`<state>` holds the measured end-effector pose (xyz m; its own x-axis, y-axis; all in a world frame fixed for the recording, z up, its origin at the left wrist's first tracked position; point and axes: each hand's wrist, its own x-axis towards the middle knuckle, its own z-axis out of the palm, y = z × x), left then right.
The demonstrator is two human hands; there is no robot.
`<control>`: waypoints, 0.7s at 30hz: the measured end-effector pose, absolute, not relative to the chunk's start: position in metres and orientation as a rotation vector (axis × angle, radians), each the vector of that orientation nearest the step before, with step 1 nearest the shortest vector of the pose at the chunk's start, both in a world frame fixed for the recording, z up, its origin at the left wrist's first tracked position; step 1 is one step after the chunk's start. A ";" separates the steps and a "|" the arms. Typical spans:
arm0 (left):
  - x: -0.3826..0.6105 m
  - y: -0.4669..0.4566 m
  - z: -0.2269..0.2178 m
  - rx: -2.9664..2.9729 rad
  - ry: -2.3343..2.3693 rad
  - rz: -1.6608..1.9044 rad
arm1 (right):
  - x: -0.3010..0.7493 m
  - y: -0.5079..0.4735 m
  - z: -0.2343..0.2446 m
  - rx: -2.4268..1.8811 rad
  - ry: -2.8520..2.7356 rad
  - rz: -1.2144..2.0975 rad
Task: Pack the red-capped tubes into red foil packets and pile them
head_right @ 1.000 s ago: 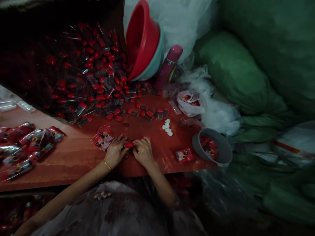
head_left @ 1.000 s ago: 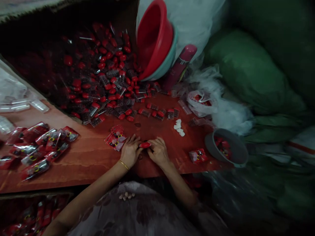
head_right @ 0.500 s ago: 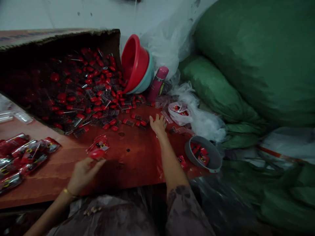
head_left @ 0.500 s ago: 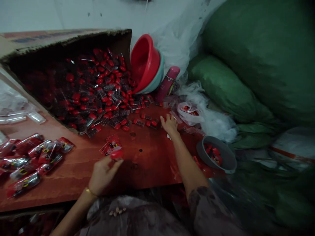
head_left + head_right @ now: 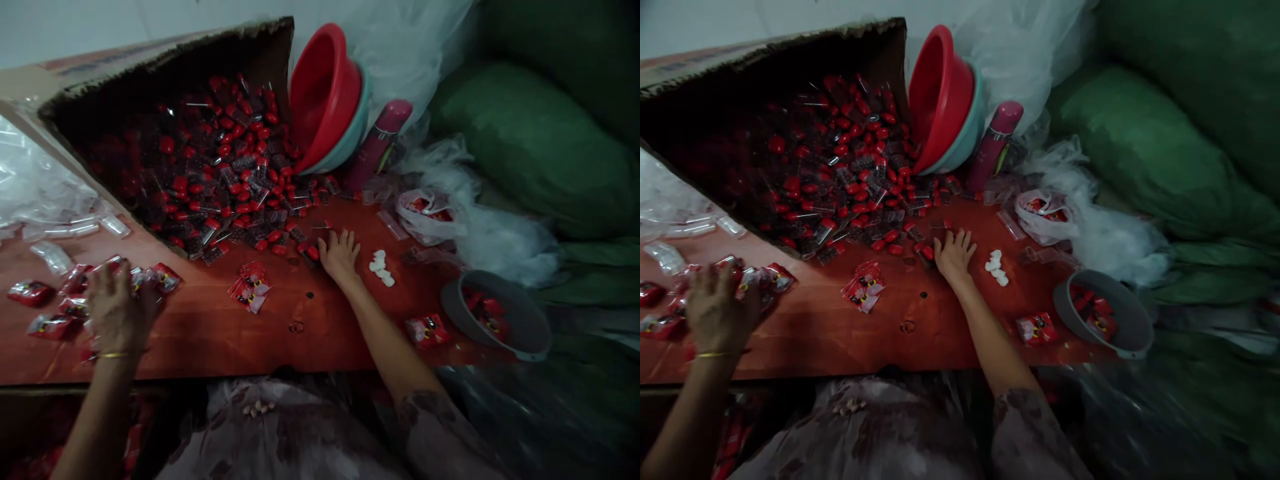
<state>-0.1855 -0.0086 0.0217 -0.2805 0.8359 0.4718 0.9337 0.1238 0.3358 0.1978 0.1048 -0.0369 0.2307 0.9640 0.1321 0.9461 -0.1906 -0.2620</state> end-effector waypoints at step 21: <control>-0.044 0.024 -0.039 -2.495 -1.964 -0.485 | 0.131 0.003 -0.042 -1.525 -2.002 0.148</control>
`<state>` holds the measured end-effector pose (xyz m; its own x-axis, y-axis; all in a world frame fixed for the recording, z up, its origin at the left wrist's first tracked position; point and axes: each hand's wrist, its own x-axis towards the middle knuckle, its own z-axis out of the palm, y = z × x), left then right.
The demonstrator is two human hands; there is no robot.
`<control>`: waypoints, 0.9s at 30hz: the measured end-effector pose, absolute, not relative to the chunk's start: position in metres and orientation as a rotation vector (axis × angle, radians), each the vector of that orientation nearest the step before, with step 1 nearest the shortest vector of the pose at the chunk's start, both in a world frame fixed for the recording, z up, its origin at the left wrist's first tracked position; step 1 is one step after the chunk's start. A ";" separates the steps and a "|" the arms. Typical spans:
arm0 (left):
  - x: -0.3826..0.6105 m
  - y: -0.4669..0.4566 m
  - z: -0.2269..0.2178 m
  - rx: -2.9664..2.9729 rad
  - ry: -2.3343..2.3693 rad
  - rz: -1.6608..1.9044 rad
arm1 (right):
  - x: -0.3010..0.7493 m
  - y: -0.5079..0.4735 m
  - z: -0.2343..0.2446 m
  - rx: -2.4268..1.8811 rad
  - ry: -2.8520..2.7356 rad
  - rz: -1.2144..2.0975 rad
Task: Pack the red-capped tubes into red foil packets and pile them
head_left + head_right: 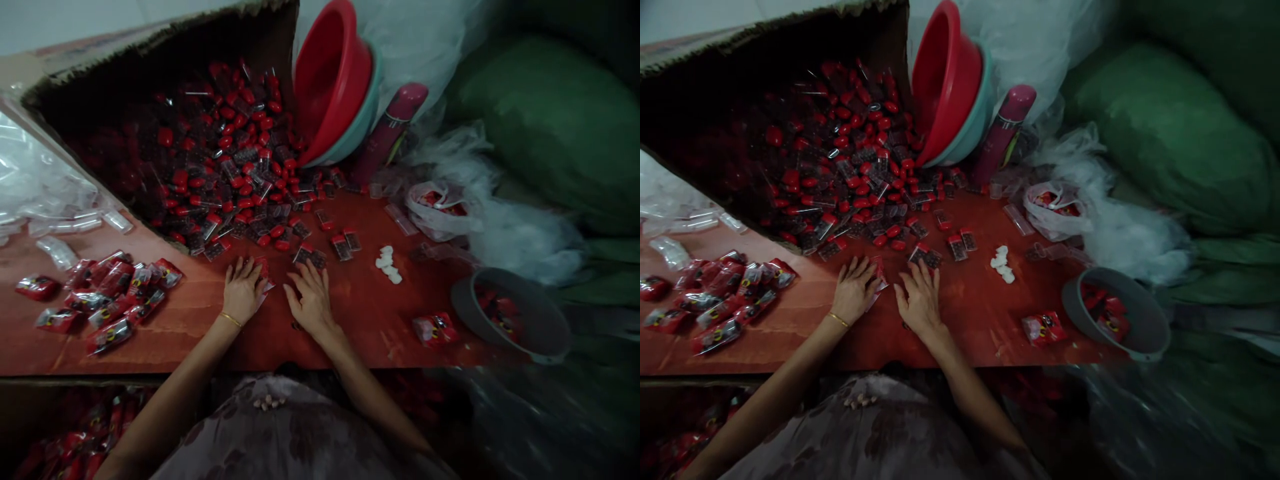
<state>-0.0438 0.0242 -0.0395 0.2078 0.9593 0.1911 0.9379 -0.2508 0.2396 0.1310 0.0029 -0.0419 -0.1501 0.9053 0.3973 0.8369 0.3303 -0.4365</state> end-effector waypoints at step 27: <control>-0.042 0.042 -0.043 2.226 1.911 0.502 | 0.127 -0.004 -0.040 -1.429 -1.910 0.234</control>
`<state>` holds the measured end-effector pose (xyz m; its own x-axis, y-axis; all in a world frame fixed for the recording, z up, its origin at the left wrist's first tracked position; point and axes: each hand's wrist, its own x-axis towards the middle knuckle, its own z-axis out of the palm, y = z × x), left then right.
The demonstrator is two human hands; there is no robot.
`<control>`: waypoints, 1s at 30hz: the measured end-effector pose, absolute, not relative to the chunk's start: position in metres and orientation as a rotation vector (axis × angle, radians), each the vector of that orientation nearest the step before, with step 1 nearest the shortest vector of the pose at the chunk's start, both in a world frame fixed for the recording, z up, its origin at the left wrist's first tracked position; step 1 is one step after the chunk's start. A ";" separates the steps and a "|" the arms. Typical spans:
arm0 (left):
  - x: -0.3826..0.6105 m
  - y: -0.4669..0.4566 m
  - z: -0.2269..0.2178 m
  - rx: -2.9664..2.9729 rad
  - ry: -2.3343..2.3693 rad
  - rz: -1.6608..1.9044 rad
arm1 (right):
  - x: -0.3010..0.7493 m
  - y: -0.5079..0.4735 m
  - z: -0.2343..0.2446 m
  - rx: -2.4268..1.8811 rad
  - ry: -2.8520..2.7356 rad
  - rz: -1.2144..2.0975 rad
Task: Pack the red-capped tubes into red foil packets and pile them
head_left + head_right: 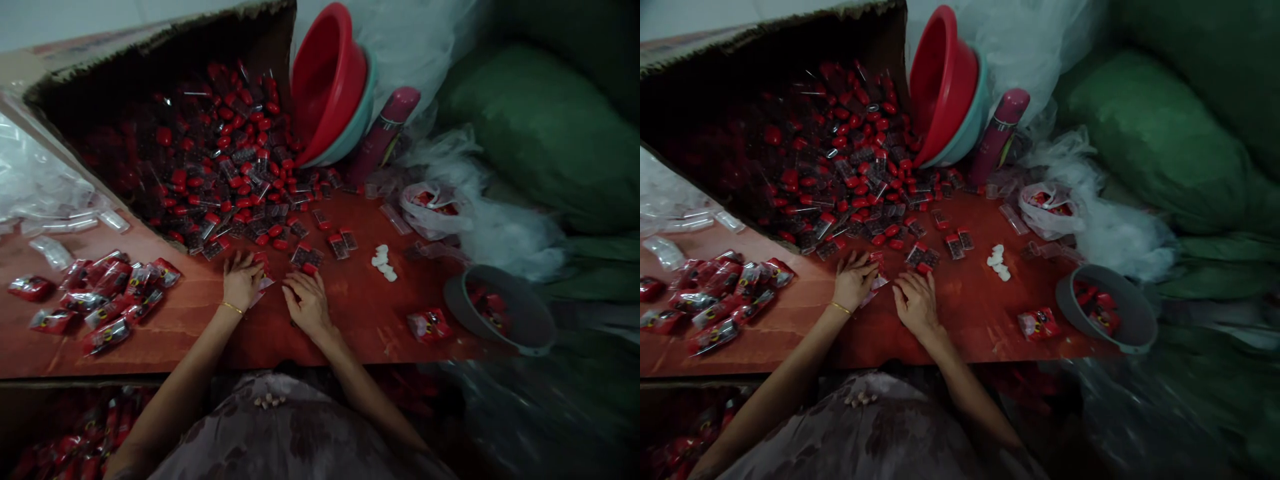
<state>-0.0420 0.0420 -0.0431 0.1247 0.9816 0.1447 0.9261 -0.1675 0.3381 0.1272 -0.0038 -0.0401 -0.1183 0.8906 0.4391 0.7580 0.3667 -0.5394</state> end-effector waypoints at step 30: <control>-0.025 0.036 0.005 1.988 1.641 1.127 | 0.103 0.034 -0.038 -1.209 -1.217 1.104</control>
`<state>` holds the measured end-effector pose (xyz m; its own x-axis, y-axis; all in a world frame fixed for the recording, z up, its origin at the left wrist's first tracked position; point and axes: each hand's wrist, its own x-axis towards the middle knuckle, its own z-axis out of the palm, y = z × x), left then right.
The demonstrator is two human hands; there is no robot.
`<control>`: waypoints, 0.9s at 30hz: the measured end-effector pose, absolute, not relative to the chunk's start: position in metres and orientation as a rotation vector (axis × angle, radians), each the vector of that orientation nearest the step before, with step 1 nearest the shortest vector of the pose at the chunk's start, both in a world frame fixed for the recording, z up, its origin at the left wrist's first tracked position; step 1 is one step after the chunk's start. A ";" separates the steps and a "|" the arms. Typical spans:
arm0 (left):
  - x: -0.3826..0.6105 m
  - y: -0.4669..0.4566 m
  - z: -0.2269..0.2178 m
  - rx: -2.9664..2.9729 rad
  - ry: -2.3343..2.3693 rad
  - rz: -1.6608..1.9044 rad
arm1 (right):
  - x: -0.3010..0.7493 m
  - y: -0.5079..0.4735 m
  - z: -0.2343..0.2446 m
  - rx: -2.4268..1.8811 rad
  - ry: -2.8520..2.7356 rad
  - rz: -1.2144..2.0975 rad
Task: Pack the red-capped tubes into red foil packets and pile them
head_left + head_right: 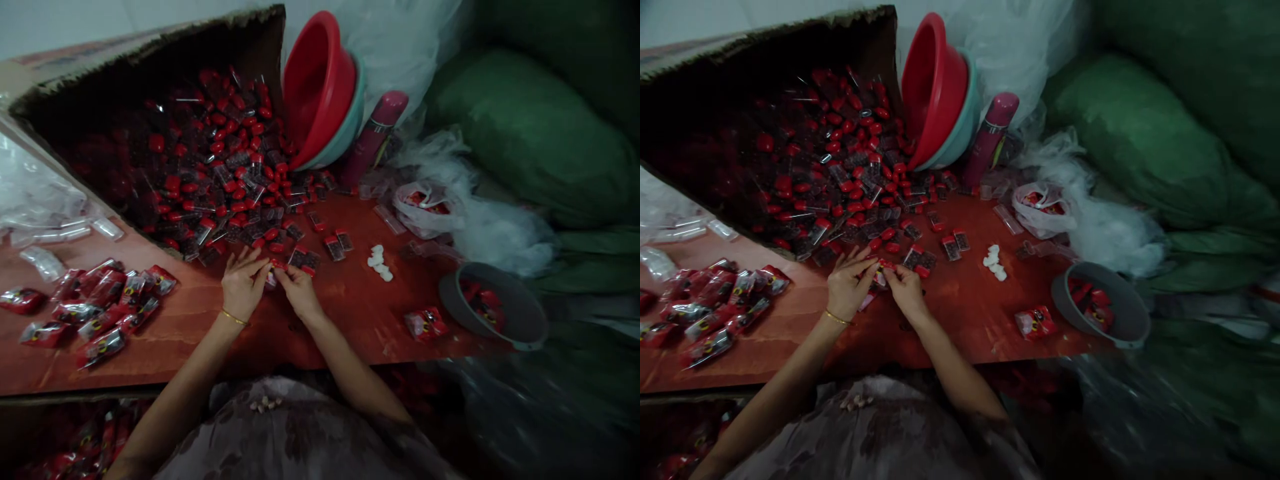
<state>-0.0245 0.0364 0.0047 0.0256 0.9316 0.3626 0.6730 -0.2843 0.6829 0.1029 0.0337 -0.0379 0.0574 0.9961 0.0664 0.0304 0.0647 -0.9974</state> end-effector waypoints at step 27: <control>-0.006 0.017 0.011 0.305 1.179 1.221 | 0.122 0.014 -0.026 -1.330 -1.643 0.568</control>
